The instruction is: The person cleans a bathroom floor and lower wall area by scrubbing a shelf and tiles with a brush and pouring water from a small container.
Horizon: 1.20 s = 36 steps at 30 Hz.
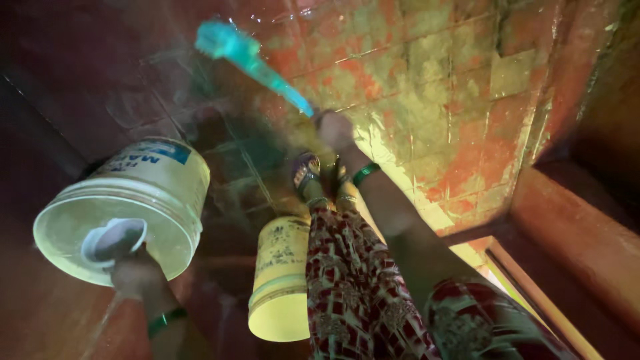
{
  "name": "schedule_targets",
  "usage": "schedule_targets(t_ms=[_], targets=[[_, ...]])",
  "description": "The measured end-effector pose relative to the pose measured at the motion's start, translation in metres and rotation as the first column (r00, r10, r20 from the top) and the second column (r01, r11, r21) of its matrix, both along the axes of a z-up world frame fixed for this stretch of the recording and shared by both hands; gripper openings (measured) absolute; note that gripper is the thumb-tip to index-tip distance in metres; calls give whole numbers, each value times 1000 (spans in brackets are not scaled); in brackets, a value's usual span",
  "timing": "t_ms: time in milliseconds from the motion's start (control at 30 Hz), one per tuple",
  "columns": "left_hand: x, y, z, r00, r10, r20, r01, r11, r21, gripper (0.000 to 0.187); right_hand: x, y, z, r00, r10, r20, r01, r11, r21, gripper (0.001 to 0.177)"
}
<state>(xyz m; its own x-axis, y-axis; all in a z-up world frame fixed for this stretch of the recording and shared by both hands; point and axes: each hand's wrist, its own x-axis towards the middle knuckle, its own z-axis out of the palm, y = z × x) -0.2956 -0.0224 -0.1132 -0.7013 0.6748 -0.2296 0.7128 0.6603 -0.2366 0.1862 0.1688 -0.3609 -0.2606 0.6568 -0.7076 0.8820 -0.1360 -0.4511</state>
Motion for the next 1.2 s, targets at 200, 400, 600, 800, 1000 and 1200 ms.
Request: schedule_targets(t_ms=[200,400,600,800,1000,1200], targets=[[-43,-4,-69,754,510,414,-622,757,200,31,24,0,16,987,-162,15,159,979,130,36],[-20,-34,-83,941,243,236,-250,968,0,25,-61,-25,44,983,-95,-157,82,993,-86,46],[35,-57,-62,867,355,349,-447,865,230,26,-36,-20,-37,999,-1,47,8,989,-145,33],[61,-61,-48,696,338,634,-695,539,476,31,105,1,-77,920,-334,204,328,943,63,40],[46,-49,-91,532,318,785,-846,232,479,40,22,16,-34,903,-428,43,418,896,148,38],[69,-6,-95,532,359,767,-847,243,473,52,-121,40,13,998,-52,-40,44,981,-191,39]])
